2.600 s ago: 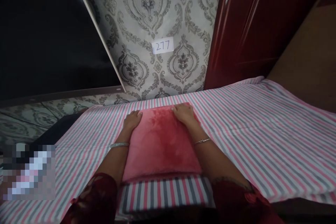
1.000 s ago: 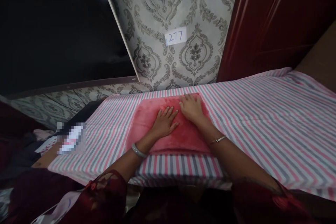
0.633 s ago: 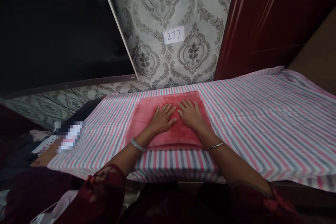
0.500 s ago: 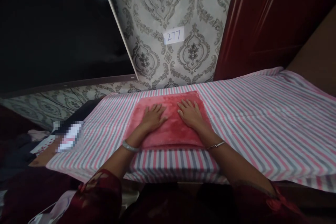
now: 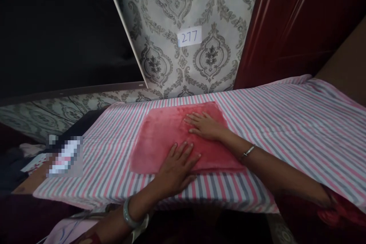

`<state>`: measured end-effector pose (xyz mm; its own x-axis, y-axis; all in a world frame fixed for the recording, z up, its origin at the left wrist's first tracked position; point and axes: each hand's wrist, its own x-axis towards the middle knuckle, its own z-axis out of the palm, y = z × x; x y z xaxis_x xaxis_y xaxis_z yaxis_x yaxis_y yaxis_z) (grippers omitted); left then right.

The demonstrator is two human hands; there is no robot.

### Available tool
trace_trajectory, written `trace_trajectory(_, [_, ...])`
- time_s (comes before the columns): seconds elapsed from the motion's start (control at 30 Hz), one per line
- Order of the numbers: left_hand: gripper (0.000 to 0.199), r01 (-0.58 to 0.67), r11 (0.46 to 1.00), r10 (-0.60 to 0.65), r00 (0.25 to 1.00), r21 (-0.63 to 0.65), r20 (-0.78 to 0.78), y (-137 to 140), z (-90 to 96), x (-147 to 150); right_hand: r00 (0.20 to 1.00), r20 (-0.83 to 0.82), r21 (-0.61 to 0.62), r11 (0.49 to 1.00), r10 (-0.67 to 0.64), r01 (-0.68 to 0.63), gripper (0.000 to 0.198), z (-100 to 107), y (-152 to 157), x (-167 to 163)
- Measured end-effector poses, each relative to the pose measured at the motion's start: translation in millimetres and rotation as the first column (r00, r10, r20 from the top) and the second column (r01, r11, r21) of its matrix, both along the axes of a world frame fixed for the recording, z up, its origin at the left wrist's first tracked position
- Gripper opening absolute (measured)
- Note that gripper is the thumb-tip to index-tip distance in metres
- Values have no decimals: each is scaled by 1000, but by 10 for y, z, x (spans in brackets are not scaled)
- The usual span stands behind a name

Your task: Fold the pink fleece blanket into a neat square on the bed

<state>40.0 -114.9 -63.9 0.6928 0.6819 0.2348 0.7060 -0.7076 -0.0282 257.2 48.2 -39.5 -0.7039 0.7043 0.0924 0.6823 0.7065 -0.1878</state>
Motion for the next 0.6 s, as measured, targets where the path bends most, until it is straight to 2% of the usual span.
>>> trace_trajectory(0.13, [72,0,1000,0,1000,-10,28,4,29,-27,970,78,-8,973,-230,232,64,36,533,159])
trace_trajectory(0.23, [75,4,999,-2,999,-44,40,3,36,-31,938,53,-24,939,-342,343,61,-54,791,246])
trace_trajectory(0.43, [73,4,999,-1,998,-48,65,-1,28,-43,930,1,15,930,-367,367,59,-256,824,262])
trace_trajectory(0.6, [74,2,1000,-1,997,-9,82,0,11,-69,917,25,16,917,-398,398,57,-74,753,214])
